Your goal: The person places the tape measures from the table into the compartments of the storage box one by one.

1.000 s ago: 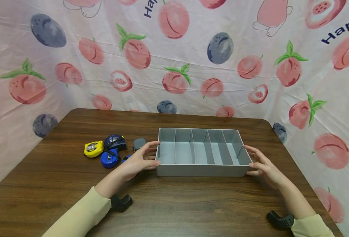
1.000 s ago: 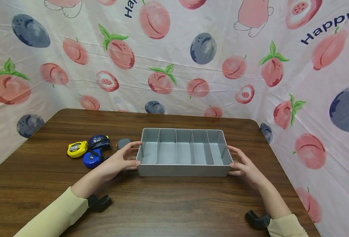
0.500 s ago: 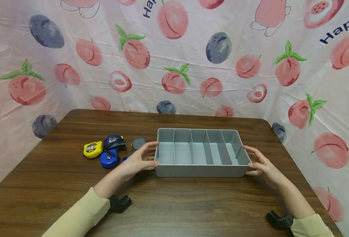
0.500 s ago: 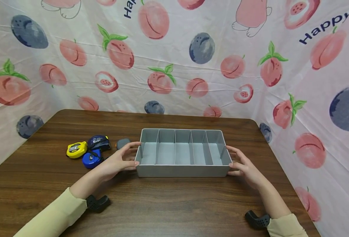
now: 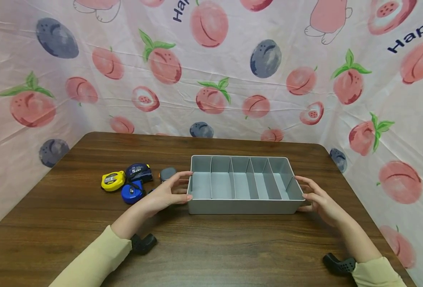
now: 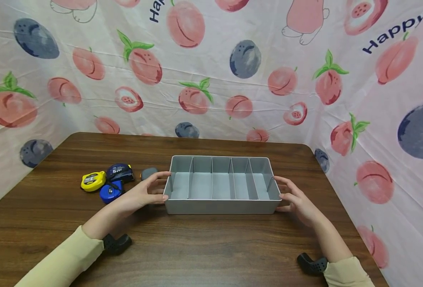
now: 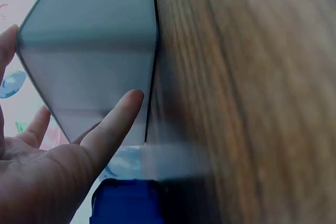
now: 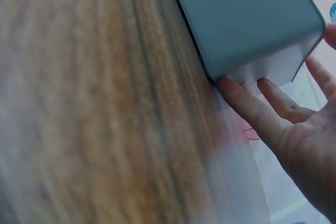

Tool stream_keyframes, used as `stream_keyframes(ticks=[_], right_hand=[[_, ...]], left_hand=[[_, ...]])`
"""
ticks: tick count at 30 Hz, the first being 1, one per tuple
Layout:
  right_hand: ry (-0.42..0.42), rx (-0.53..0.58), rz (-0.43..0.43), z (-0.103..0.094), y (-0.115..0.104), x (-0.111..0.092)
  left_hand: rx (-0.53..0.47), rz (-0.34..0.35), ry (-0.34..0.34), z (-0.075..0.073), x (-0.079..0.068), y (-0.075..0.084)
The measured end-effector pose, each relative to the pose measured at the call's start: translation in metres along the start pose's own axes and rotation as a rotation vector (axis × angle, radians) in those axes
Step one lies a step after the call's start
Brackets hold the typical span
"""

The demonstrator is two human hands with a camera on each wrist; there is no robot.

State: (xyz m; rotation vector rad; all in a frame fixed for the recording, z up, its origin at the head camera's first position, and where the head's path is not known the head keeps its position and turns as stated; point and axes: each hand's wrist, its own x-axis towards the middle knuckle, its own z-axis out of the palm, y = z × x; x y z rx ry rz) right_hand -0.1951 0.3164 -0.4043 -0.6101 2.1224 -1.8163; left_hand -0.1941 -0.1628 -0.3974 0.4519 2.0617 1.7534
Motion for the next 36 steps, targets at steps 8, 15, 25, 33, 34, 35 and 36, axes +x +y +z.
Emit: stream_keyframes(ticks=[8,15,25,33,34,35,36], right_hand=[[-0.038,0.026,-0.012,-0.003,0.0,0.001],[-0.055,0.006,-0.024,-0.006,-0.001,0.002],[-0.109,-0.037,-0.044,-0.013,-0.002,0.004],[-0.145,-0.033,-0.02,-0.019,-0.004,0.005],[-0.154,-0.025,-0.029,-0.02,-0.004,0.005],[-0.164,-0.02,-0.038,-0.02,-0.003,0.005],[-0.173,-0.016,-0.046,-0.021,-0.003,0.005]], left_hand=[[0.21,0.035,0.029,-0.006,0.002,0.004],[0.244,0.088,0.017,-0.011,0.001,0.009],[0.361,0.155,0.054,-0.018,-0.004,0.013],[0.464,0.175,0.121,-0.026,-0.01,0.018],[0.468,0.178,0.128,-0.026,-0.011,0.019],[0.475,0.183,0.135,-0.027,-0.012,0.021],[0.477,0.185,0.142,-0.028,-0.013,0.022]])
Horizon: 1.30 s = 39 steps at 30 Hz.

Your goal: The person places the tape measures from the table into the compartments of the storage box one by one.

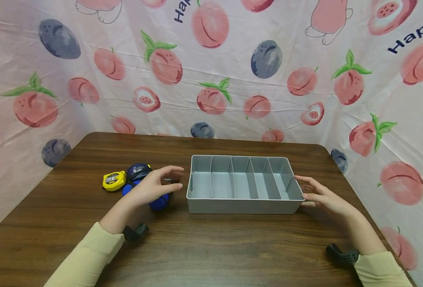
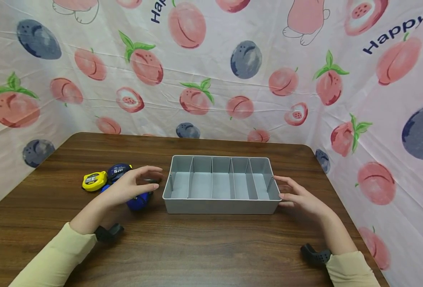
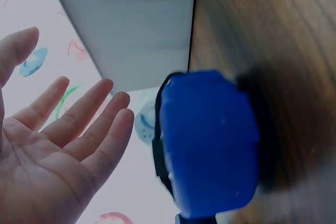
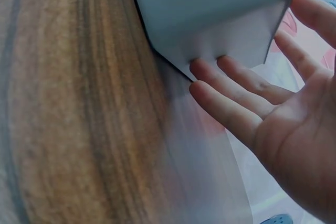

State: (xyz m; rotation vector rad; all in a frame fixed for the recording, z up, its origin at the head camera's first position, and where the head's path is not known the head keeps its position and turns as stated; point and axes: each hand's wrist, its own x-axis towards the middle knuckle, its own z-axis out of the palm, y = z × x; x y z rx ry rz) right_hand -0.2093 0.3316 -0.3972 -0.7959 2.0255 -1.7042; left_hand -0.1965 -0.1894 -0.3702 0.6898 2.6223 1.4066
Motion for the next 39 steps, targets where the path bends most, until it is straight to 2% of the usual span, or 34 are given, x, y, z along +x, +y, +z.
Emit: stream_keyframes(ticks=[4,11,17,21,30,39], right_hand=[[-0.008,-0.005,-0.004,-0.002,0.001,0.001],[0.02,-0.053,0.083,-0.005,0.0,0.002],[0.009,-0.059,0.088,-0.006,-0.001,0.003],[0.004,-0.055,0.082,-0.007,-0.001,0.003],[0.019,-0.047,0.1,-0.005,-0.001,0.003],[0.016,-0.036,0.085,-0.005,0.001,0.002]], left_hand=[[0.028,0.004,0.034,-0.006,-0.002,0.004],[0.055,0.015,0.086,-0.019,-0.006,0.002],[0.106,0.058,0.149,-0.028,-0.01,0.0],[0.155,0.074,0.184,-0.032,-0.011,0.001],[0.293,0.064,0.246,-0.04,-0.015,-0.002],[0.442,0.125,0.286,-0.046,-0.016,-0.006]])
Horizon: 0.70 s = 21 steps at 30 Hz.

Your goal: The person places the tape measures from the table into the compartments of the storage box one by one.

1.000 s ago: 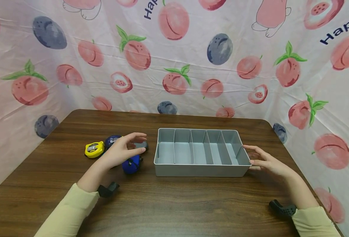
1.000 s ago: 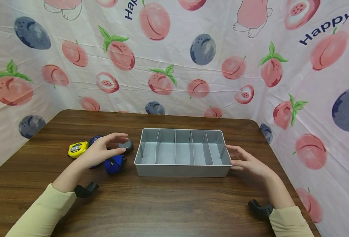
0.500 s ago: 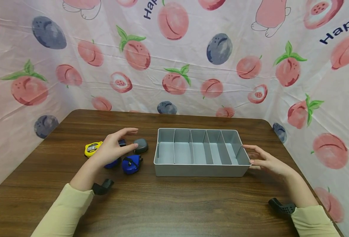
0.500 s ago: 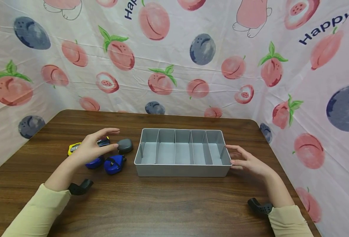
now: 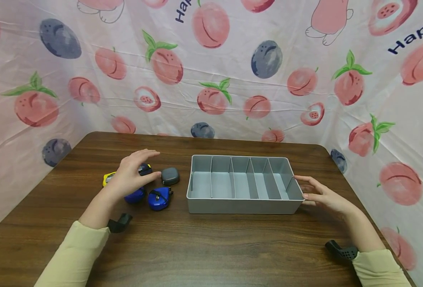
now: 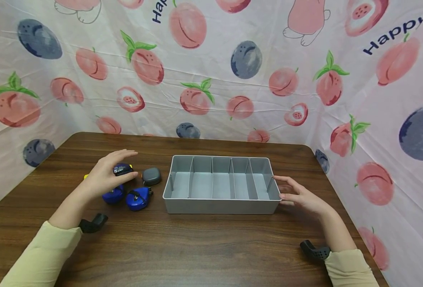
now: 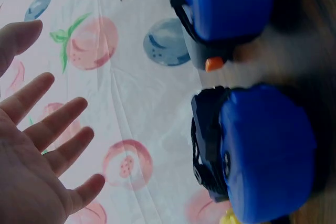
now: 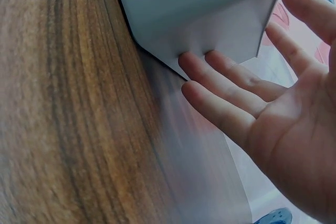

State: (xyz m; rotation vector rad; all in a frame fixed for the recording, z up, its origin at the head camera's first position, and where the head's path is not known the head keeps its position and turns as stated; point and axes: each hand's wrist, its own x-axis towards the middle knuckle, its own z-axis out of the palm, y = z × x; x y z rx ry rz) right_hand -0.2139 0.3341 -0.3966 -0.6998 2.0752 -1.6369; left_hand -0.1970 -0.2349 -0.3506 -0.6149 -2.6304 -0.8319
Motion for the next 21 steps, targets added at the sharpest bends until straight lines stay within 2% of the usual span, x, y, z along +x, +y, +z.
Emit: stream_keyframes(ticks=[11,21], right_hand=[[-0.005,-0.005,-0.01,-0.001,0.003,0.0],[-0.001,-0.004,-0.005,0.0,0.002,0.0]], left_hand=[[0.095,-0.046,-0.042,-0.002,-0.002,-0.011],[0.141,-0.123,-0.138,-0.004,-0.004,-0.018]])
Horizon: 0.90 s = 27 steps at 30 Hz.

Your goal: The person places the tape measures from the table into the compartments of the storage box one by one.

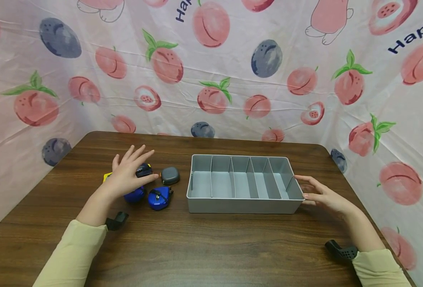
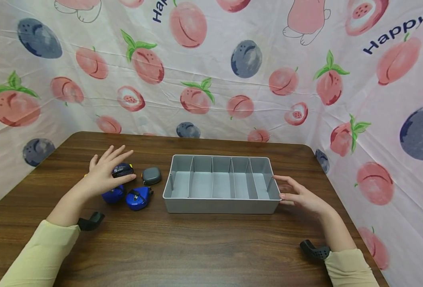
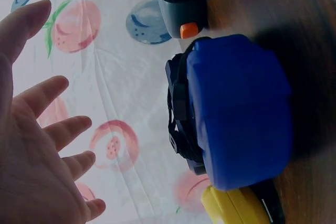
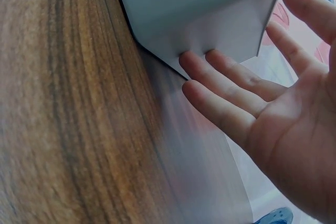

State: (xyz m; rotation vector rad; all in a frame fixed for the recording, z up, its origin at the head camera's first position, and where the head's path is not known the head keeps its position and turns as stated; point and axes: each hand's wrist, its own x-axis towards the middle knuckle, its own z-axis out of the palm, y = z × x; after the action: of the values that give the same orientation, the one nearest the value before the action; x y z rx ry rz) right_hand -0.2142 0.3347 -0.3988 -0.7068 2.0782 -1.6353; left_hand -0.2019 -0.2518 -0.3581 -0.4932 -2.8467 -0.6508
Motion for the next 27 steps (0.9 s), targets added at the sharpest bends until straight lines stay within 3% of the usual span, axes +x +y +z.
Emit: stream_keyframes(ticks=[8,27], right_hand=[[0.004,-0.002,0.002,0.001,-0.001,0.0],[-0.051,0.048,-0.088,0.002,-0.002,0.0]], left_hand=[[-0.002,-0.052,-0.051,0.0,-0.002,-0.005],[0.011,-0.121,-0.056,0.007,-0.004,-0.027]])
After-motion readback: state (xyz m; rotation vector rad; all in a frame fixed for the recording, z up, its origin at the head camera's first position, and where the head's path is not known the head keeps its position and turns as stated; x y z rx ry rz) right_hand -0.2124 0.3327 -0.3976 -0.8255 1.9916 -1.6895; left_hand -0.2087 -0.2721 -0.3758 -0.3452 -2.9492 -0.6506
